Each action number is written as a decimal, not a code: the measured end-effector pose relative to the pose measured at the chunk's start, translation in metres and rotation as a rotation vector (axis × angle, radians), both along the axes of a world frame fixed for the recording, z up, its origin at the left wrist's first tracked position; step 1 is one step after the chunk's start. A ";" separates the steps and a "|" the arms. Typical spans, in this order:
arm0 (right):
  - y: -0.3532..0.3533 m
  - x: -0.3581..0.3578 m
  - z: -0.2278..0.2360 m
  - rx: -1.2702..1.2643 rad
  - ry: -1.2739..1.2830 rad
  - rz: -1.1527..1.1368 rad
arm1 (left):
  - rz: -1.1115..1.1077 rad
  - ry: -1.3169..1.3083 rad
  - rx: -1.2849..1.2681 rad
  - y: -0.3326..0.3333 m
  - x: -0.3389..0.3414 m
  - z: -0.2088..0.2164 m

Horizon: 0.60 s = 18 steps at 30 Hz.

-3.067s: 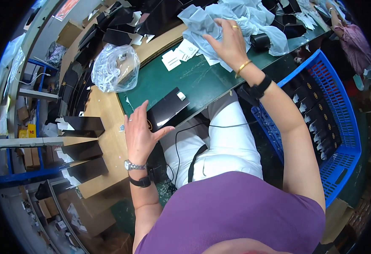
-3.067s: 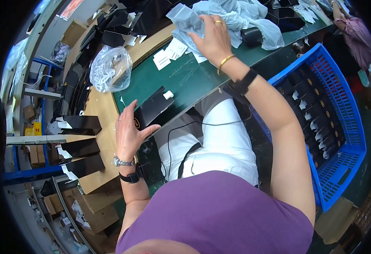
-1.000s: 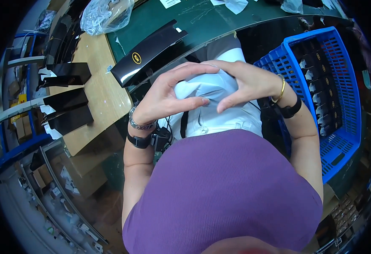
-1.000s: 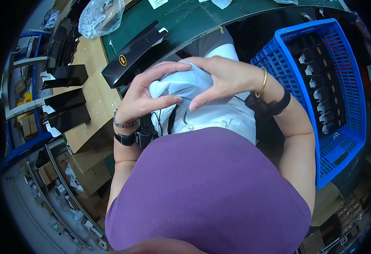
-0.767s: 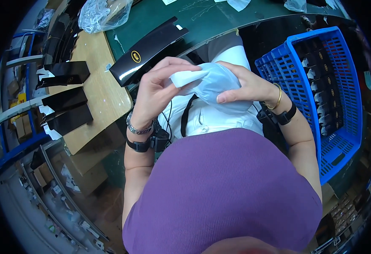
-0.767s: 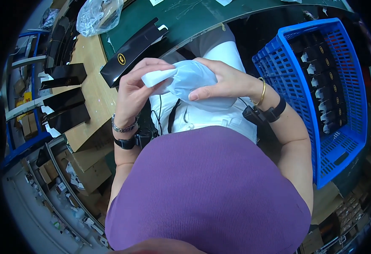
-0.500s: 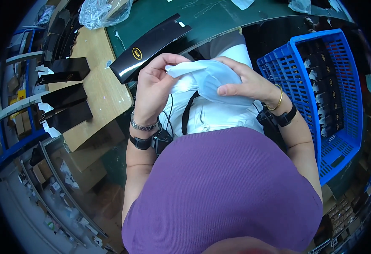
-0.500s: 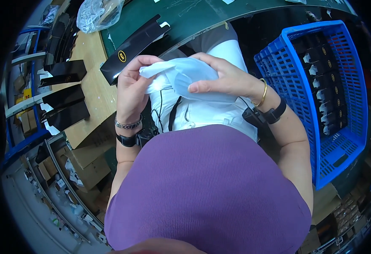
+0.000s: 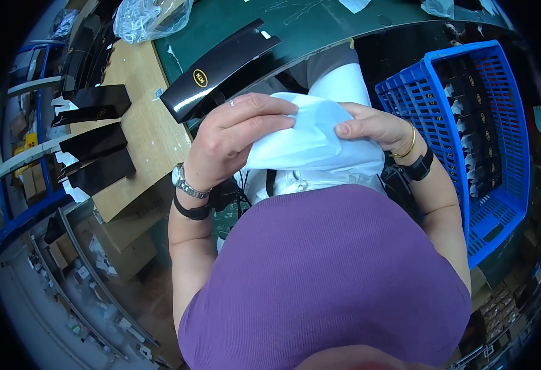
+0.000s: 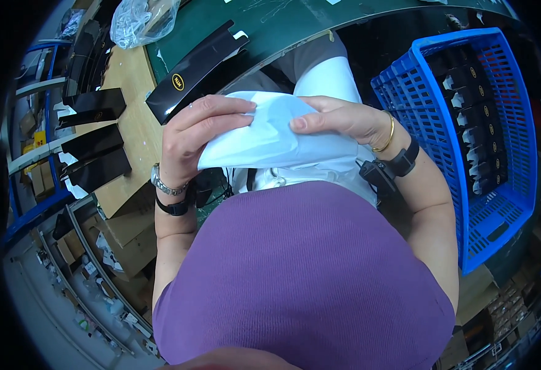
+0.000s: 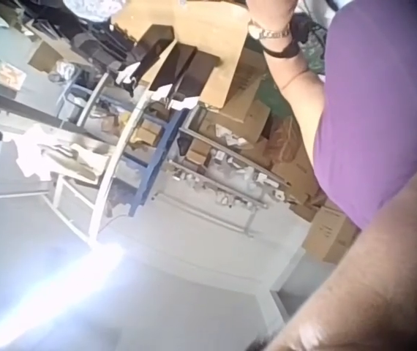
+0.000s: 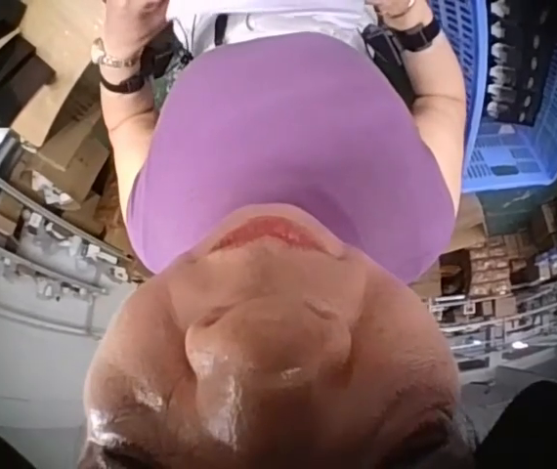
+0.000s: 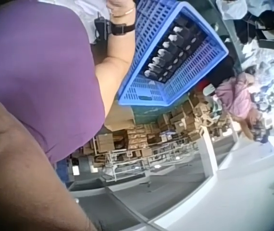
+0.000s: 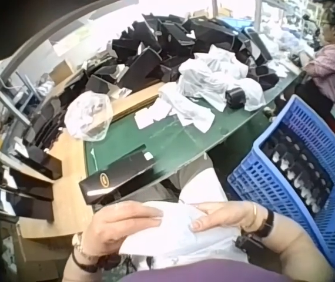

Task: Packaging products into protective bags and then into cardboard boxes at a manufacturing station.

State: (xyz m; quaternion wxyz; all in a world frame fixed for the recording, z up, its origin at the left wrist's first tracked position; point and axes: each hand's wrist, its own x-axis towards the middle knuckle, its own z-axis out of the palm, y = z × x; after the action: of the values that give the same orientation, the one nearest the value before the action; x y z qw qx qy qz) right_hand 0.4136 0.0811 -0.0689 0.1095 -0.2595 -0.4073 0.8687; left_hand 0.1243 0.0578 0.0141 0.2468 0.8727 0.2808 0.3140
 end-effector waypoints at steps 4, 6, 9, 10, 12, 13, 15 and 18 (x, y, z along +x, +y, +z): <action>0.001 -0.012 0.016 0.476 -0.135 -0.021 | 0.126 0.003 -0.058 -0.004 0.000 -0.009; -0.003 -0.019 0.025 0.676 -0.178 -0.033 | 0.192 0.020 -0.072 -0.006 0.002 -0.013; -0.014 -0.026 0.035 1.058 -0.490 -0.162 | 0.325 -0.039 -0.130 -0.007 0.002 -0.024; -0.014 -0.026 0.034 1.059 -0.489 -0.160 | 0.327 -0.040 -0.129 -0.008 0.000 -0.028; -0.016 -0.024 0.028 1.303 -0.384 -0.236 | 0.421 -0.242 -0.342 -0.013 -0.002 -0.037; -0.017 -0.023 0.024 1.423 -0.326 -0.274 | 0.467 -0.344 -0.447 -0.014 -0.003 -0.038; -0.021 -0.021 0.014 1.166 -0.187 -0.310 | 0.430 -0.447 -0.475 -0.013 -0.001 -0.036; -0.027 -0.023 0.000 0.645 0.076 -0.363 | 0.352 -0.652 -0.526 -0.012 0.004 -0.030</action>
State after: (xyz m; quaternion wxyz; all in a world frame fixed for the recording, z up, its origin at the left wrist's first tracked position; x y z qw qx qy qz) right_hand 0.3911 0.0544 -0.0691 0.3532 -0.2472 -0.6031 0.6711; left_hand 0.1282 0.0460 -0.0163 0.4783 0.5748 0.4028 0.5278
